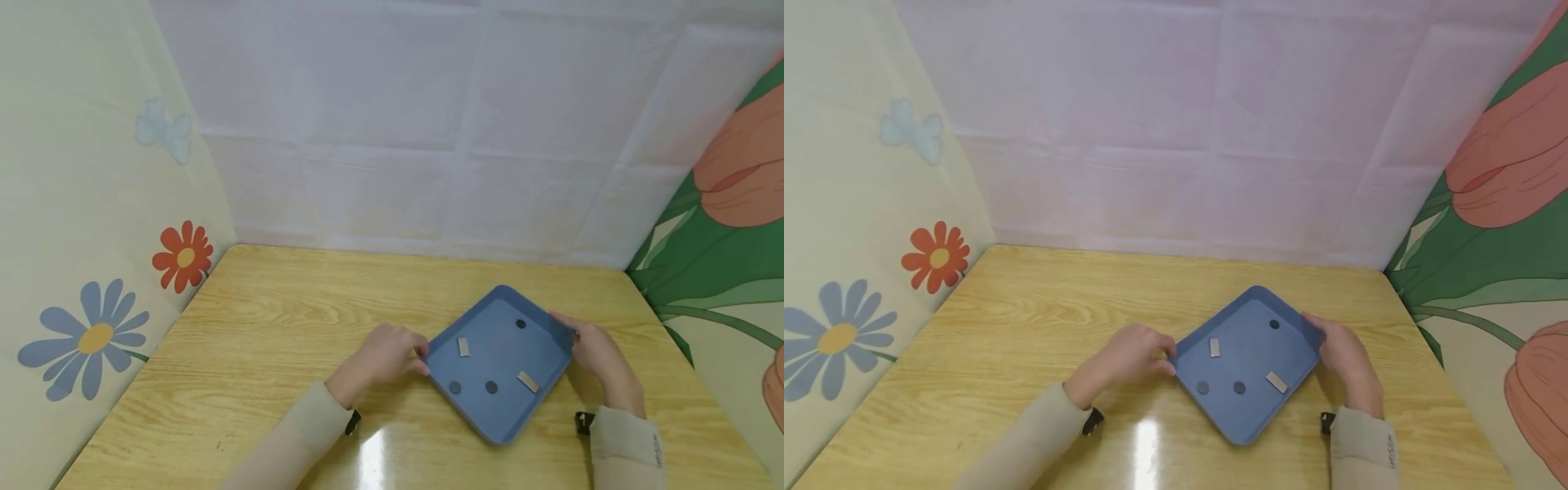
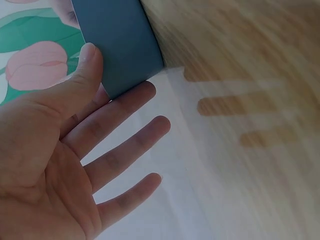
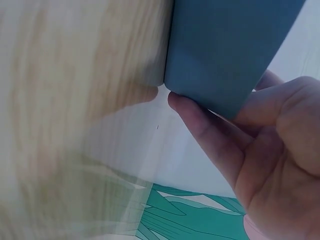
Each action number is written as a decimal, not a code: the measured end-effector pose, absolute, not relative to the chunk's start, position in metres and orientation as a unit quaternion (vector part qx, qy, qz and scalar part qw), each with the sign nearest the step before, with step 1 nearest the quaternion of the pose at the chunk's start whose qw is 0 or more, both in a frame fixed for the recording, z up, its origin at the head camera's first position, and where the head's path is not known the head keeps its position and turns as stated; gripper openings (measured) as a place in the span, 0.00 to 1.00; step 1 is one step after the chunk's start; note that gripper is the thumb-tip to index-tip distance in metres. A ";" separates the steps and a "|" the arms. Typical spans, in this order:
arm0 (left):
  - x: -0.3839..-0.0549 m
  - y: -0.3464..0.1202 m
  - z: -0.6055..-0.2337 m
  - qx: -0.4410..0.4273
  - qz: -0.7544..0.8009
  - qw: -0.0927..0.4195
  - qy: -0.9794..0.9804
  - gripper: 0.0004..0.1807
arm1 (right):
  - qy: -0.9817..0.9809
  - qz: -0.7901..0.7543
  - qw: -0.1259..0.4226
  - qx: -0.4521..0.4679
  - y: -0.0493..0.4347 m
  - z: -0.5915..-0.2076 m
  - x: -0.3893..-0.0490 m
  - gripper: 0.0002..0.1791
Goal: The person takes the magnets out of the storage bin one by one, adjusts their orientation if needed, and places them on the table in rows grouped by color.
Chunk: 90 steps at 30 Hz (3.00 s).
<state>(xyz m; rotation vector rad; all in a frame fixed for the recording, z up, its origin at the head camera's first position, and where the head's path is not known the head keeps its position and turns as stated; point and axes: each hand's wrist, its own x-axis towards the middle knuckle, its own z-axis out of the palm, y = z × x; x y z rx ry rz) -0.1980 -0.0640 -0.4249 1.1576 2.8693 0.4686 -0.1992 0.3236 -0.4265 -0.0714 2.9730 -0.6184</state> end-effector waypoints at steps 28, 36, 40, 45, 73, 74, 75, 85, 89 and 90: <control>-0.246 -0.054 -0.414 0.312 0.170 0.118 0.927 0.12 | 0.974 -0.212 0.078 -0.015 0.334 -0.423 -0.197 0.33; -0.265 -0.050 -0.412 0.307 0.187 0.136 0.923 0.12 | 0.976 -0.205 0.069 -0.023 0.337 -0.422 -0.197 0.33; -0.275 -0.050 -0.411 0.298 0.213 0.154 0.918 0.12 | 0.975 -0.210 0.063 -0.025 0.339 -0.422 -0.196 0.32; -0.285 -0.048 -0.413 0.283 0.244 0.170 0.912 0.12 | 0.976 -0.209 0.061 -0.027 0.339 -0.421 -0.195 0.32; -0.322 -0.040 -0.414 0.264 0.290 0.194 0.899 0.17 | 0.972 -0.212 0.102 0.000 0.345 -0.415 -0.195 0.33; -0.323 -0.040 -0.415 0.263 0.290 0.194 0.900 0.17 | 0.972 -0.212 0.103 0.000 0.345 -0.415 -0.195 0.33; -0.325 -0.040 -0.415 0.261 0.291 0.195 0.900 0.17 | 0.972 -0.213 0.103 0.000 0.344 -0.415 -0.195 0.33; -0.329 -0.037 -0.414 0.263 0.289 0.194 0.900 0.19 | 0.969 -0.218 0.112 0.008 0.346 -0.417 -0.195 0.33; -0.330 -0.036 -0.417 0.290 0.279 0.182 0.897 0.21 | 0.968 -0.228 0.103 0.000 0.351 -0.420 -0.193 0.33; -0.329 -0.036 -0.418 0.295 0.277 0.179 0.897 0.21 | 0.968 -0.232 0.100 -0.004 0.352 -0.420 -0.192 0.33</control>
